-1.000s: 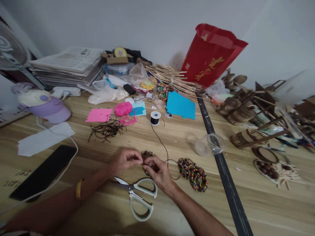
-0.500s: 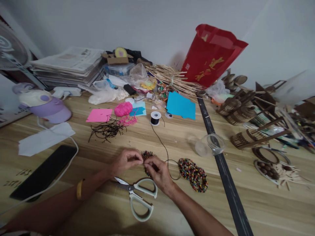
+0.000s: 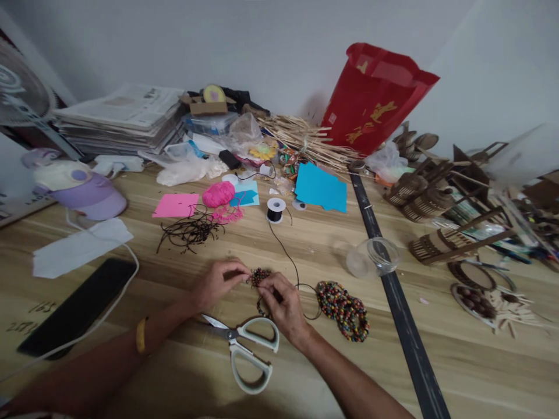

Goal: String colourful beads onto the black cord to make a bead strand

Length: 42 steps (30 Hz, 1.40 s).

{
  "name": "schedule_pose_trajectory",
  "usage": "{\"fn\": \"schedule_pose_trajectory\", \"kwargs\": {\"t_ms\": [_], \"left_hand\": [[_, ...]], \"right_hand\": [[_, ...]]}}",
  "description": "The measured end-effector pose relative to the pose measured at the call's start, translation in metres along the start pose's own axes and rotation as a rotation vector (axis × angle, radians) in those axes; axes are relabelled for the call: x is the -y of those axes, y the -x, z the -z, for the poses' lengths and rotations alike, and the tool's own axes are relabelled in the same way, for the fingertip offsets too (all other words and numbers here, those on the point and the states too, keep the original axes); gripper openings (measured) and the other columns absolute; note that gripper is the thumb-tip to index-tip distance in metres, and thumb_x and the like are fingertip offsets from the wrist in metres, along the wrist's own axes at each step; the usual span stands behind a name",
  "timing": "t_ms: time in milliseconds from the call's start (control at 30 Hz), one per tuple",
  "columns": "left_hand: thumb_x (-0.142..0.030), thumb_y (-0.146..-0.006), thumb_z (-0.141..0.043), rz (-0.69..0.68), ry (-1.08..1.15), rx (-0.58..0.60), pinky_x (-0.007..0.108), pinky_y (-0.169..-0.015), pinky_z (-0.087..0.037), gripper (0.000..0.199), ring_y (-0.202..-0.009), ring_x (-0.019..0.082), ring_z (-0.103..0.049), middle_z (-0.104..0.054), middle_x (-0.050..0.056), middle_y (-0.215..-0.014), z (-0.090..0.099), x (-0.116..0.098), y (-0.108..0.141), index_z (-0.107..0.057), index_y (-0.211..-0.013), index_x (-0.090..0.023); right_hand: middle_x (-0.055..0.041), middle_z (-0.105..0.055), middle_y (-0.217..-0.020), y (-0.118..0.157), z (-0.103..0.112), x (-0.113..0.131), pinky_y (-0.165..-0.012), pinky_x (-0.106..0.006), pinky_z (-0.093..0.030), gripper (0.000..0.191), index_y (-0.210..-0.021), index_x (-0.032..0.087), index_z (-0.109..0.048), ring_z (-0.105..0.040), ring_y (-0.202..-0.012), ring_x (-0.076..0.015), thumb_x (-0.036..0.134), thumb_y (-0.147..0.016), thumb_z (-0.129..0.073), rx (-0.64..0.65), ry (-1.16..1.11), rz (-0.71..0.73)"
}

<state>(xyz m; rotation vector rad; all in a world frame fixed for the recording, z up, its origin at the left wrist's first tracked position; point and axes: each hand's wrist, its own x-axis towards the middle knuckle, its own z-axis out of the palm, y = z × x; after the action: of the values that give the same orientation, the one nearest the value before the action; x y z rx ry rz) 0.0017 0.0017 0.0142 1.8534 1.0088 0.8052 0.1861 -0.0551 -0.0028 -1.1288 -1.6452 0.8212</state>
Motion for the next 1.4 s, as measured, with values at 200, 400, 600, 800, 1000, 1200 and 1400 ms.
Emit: {"fn": "schedule_pose_trajectory", "kwargs": {"t_ms": [200,400,600,800,1000,1200,1400], "left_hand": [[-0.009,-0.078,-0.059,-0.112,-0.346,0.038,0.028,-0.074,-0.044,0.011,-0.077,0.017,-0.059,-0.067,0.006,-0.077,0.002,0.007,0.000,-0.069,-0.077,-0.014],[-0.012,-0.079,-0.061,-0.146,-0.484,0.053,0.030,-0.077,-0.043,0.009,-0.078,0.017,-0.058,-0.067,0.004,-0.078,0.004,0.010,0.001,-0.069,-0.077,-0.016],[-0.012,-0.079,-0.062,-0.152,-0.477,0.085,0.030,-0.079,-0.042,0.009,-0.078,0.016,-0.058,-0.067,0.004,-0.077,0.006,0.011,-0.001,-0.069,-0.076,-0.016],[-0.011,-0.078,-0.062,-0.146,-0.512,0.090,0.030,-0.080,-0.042,0.008,-0.080,0.017,-0.057,-0.066,0.004,-0.078,0.005,0.012,-0.001,-0.069,-0.078,-0.016],[-0.014,-0.081,-0.060,-0.149,-0.537,0.099,0.031,-0.080,-0.042,0.010,-0.082,0.017,-0.057,-0.066,0.004,-0.081,0.004,0.015,-0.001,-0.069,-0.083,-0.017],[-0.018,-0.083,-0.059,-0.173,-0.576,0.108,0.032,-0.081,-0.042,0.011,-0.082,0.017,-0.057,-0.066,0.005,-0.083,0.003,0.016,-0.001,-0.070,-0.085,-0.018],[-0.017,-0.083,-0.058,-0.187,-0.581,0.098,0.031,-0.079,-0.042,0.011,-0.082,0.017,-0.056,-0.066,0.004,-0.082,0.002,0.016,-0.001,-0.069,-0.081,-0.018]], "right_hand": [[-0.0031,-0.059,-0.074,-0.001,-0.002,0.001,-0.060,-0.025,-0.043,0.017,-0.081,0.017,-0.063,-0.054,-0.067,-0.0150,0.032,-0.085,-0.058,-0.038,-0.041,-0.126],[-0.0026,-0.055,-0.072,-0.001,-0.001,0.000,-0.054,-0.023,-0.040,0.021,-0.077,0.016,-0.061,-0.051,-0.062,-0.0130,0.034,-0.086,-0.056,-0.036,-0.074,-0.163],[-0.0014,-0.053,-0.071,0.000,-0.002,-0.002,-0.047,-0.021,-0.036,0.022,-0.079,0.016,-0.059,-0.046,-0.055,-0.0102,0.037,-0.086,-0.056,-0.035,-0.140,-0.224],[0.0005,-0.052,-0.066,0.001,-0.004,-0.004,-0.044,-0.020,-0.034,0.024,-0.085,0.017,-0.058,-0.044,-0.052,-0.0092,0.041,-0.083,-0.059,-0.039,-0.205,-0.291],[-0.0003,-0.054,-0.066,0.001,-0.003,-0.003,-0.045,-0.020,-0.036,0.024,-0.084,0.017,-0.060,-0.046,-0.053,-0.0101,0.040,-0.082,-0.060,-0.042,-0.210,-0.288],[-0.0020,-0.056,-0.071,0.001,-0.003,-0.004,-0.046,-0.020,-0.035,0.023,-0.088,0.016,-0.061,-0.047,-0.056,-0.0101,0.038,-0.081,-0.061,-0.032,-0.226,-0.282],[-0.0014,-0.055,-0.067,0.001,-0.004,-0.004,-0.047,-0.020,-0.036,0.025,-0.083,0.015,-0.061,-0.046,-0.055,-0.0102,0.039,-0.082,-0.061,-0.023,-0.200,-0.280]]}}
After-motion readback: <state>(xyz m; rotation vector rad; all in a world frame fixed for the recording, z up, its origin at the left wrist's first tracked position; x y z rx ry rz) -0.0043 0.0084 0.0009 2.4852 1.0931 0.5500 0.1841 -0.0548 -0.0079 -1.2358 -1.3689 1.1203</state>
